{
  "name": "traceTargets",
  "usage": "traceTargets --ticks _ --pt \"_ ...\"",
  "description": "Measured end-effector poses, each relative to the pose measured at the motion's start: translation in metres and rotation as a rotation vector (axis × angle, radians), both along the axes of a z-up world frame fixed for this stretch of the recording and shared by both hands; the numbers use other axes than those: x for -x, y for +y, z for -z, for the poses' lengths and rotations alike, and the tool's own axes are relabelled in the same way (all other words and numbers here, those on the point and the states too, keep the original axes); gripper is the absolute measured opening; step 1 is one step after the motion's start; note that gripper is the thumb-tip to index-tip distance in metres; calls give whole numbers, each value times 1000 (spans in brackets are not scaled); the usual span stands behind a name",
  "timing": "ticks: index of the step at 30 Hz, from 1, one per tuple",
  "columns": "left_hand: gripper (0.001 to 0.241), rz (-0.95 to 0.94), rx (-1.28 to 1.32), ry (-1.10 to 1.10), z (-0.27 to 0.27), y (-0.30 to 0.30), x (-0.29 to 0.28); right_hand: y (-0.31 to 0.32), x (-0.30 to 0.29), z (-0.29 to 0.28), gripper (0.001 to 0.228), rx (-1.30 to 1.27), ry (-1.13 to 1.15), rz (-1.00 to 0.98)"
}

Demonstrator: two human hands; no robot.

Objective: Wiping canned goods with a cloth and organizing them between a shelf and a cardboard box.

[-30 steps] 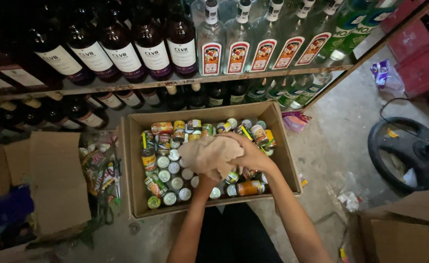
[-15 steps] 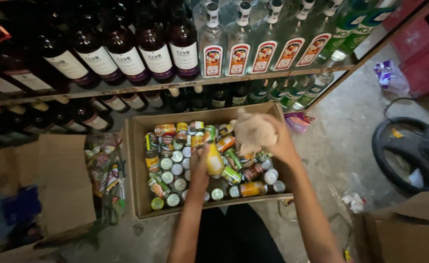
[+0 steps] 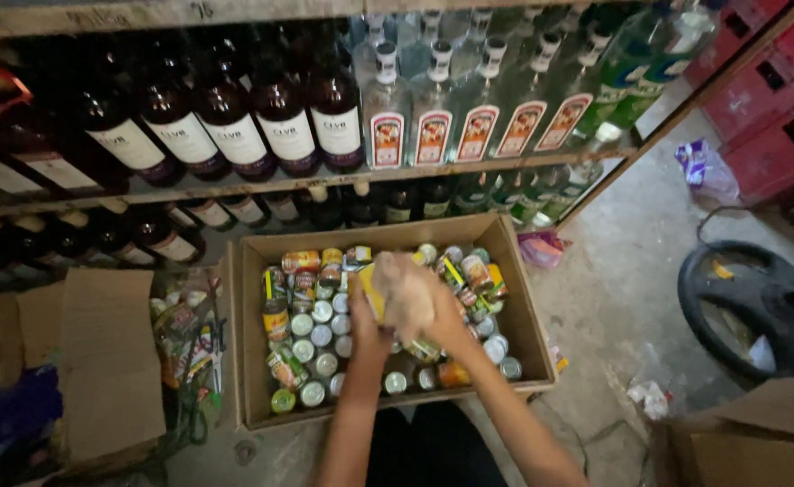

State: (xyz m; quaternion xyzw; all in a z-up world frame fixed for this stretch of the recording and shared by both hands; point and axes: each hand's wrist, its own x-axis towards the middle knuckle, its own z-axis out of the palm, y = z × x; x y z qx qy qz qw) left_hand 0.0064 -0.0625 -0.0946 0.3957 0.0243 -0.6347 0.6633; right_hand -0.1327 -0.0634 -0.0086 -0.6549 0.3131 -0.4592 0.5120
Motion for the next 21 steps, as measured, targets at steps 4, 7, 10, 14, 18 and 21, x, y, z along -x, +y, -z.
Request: traceTargets --ticks 4,7,10,14,18,21 --pt "82 164 61 178 -17 -1 -11 19 7 -28 65 319 146 -20" --pt "69 82 137 112 6 3 -9 1 1 -25 67 394 208 -7" --pt "69 80 337 -53 2 11 -5 -10 -5 -15 68 66 -9 -48" --pt "58 20 177 -241 -33 9 -8 9 -1 7 67 23 39 -5" --pt "54 27 214 -107 -45 13 -15 35 1 -12 67 266 61 0" --pt "61 132 -12 -241 -48 21 -5 21 -2 -28 64 267 30 25"
